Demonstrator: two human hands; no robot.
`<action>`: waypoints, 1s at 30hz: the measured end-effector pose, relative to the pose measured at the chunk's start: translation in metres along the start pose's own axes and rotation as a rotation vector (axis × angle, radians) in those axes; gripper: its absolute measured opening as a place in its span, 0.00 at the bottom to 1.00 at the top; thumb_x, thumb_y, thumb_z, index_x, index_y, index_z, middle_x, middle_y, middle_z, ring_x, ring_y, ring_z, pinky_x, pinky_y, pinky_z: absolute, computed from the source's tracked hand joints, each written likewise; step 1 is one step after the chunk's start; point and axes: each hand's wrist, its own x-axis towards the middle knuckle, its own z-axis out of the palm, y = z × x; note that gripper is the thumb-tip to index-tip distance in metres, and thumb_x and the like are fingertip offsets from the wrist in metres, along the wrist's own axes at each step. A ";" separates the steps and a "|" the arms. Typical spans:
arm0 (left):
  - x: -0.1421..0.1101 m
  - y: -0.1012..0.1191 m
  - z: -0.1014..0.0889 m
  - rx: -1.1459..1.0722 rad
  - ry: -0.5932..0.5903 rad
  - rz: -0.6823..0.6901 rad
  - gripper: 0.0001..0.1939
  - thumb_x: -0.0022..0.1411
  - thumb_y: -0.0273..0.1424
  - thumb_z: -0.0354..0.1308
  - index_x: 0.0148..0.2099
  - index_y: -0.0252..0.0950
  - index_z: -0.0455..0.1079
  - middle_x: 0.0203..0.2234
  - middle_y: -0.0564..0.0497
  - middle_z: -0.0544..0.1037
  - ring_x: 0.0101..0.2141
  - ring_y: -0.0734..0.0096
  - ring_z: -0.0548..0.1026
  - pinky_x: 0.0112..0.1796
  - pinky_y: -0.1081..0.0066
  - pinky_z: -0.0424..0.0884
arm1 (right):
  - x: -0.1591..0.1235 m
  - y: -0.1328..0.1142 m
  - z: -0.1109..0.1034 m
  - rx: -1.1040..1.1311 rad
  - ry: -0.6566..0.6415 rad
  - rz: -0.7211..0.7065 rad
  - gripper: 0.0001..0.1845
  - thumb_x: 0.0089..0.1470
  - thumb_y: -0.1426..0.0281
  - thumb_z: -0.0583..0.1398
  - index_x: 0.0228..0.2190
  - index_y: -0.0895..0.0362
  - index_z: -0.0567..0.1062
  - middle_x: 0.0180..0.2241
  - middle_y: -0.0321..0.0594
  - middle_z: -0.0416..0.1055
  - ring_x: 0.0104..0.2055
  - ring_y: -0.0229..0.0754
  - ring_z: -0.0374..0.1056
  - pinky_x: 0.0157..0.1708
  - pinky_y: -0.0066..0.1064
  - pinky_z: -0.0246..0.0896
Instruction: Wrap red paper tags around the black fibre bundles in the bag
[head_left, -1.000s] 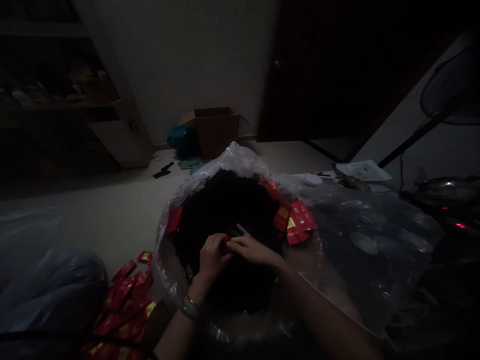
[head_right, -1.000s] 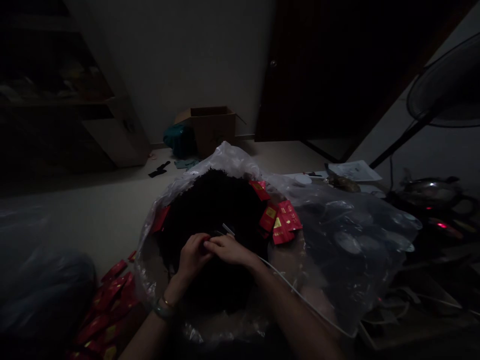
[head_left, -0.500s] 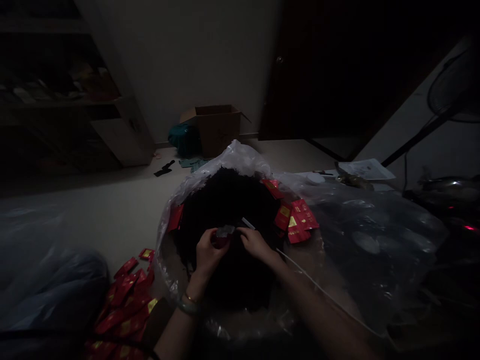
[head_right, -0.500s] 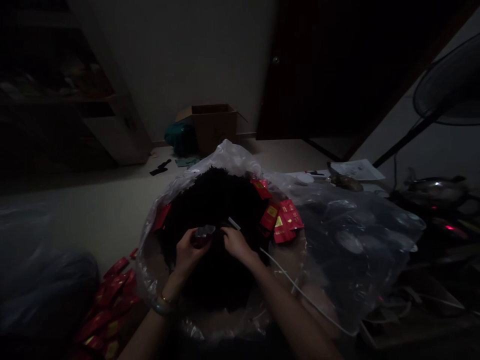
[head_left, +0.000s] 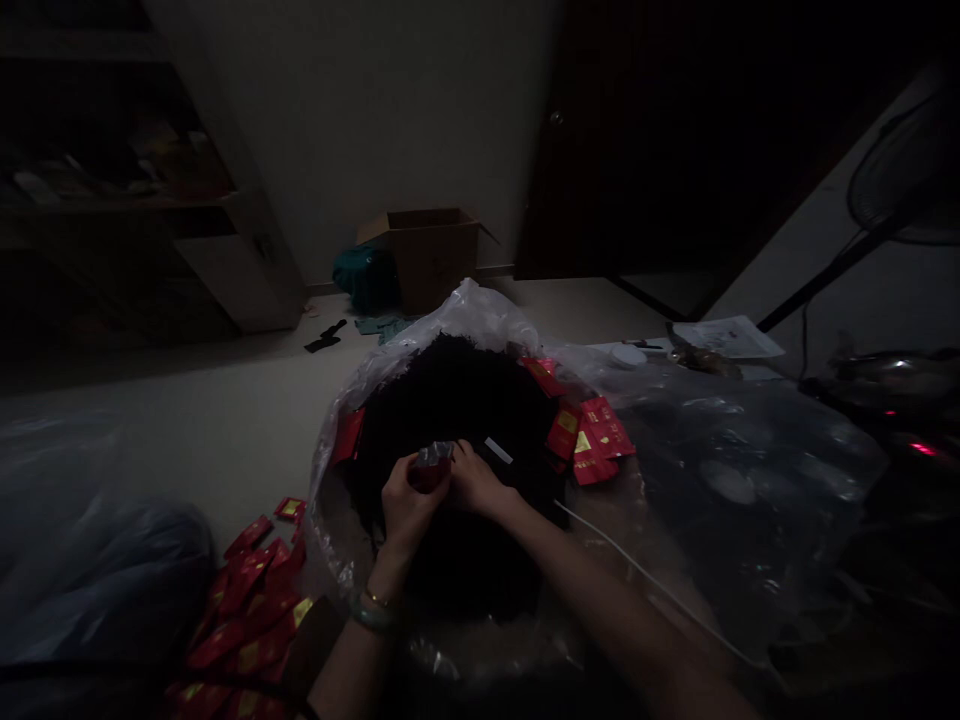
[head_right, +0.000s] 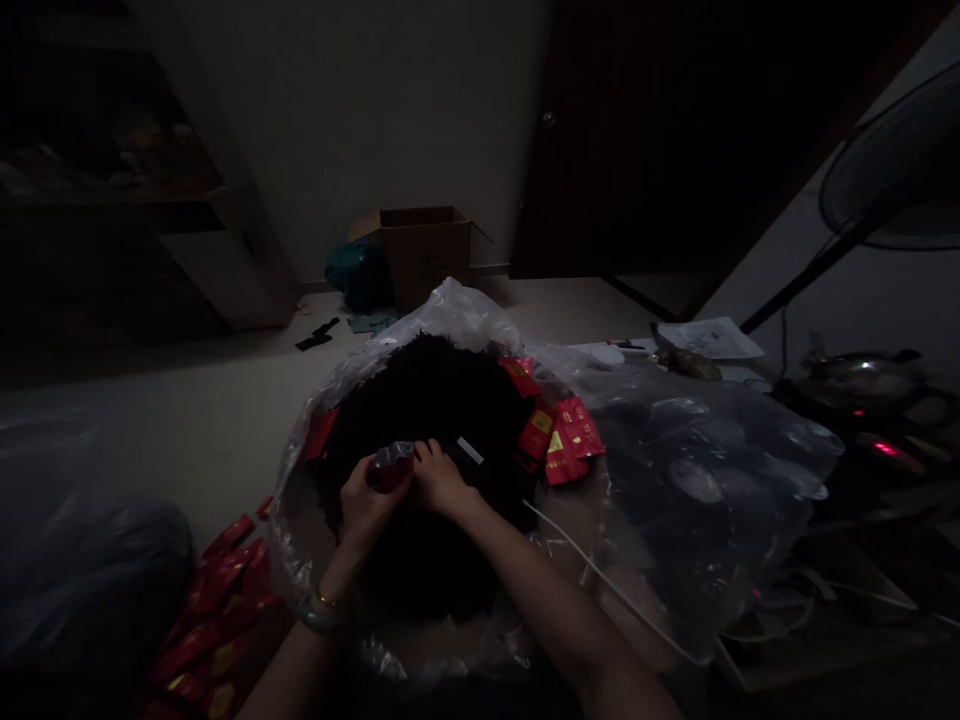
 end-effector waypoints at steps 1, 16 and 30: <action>0.000 0.000 0.000 0.002 0.003 -0.007 0.20 0.46 0.38 0.65 0.40 0.35 0.69 0.30 0.50 0.77 0.29 0.67 0.76 0.32 0.69 0.73 | -0.009 0.000 0.000 -0.019 -0.011 -0.010 0.28 0.48 0.67 0.60 0.52 0.58 0.64 0.51 0.52 0.61 0.52 0.53 0.56 0.46 0.45 0.60; 0.000 -0.003 0.002 -0.020 -0.028 0.026 0.21 0.44 0.36 0.66 0.42 0.36 0.68 0.32 0.50 0.77 0.31 0.66 0.76 0.33 0.68 0.73 | -0.029 -0.001 -0.011 -0.143 -0.158 0.092 0.32 0.44 0.71 0.63 0.52 0.52 0.63 0.49 0.48 0.62 0.49 0.52 0.59 0.39 0.39 0.63; -0.003 -0.003 0.006 -0.048 -0.148 0.017 0.20 0.47 0.36 0.65 0.42 0.35 0.67 0.34 0.48 0.75 0.34 0.65 0.76 0.35 0.67 0.73 | -0.024 0.005 -0.096 0.465 0.218 0.076 0.12 0.41 0.79 0.61 0.32 0.57 0.74 0.32 0.34 0.72 0.36 0.38 0.67 0.37 0.27 0.59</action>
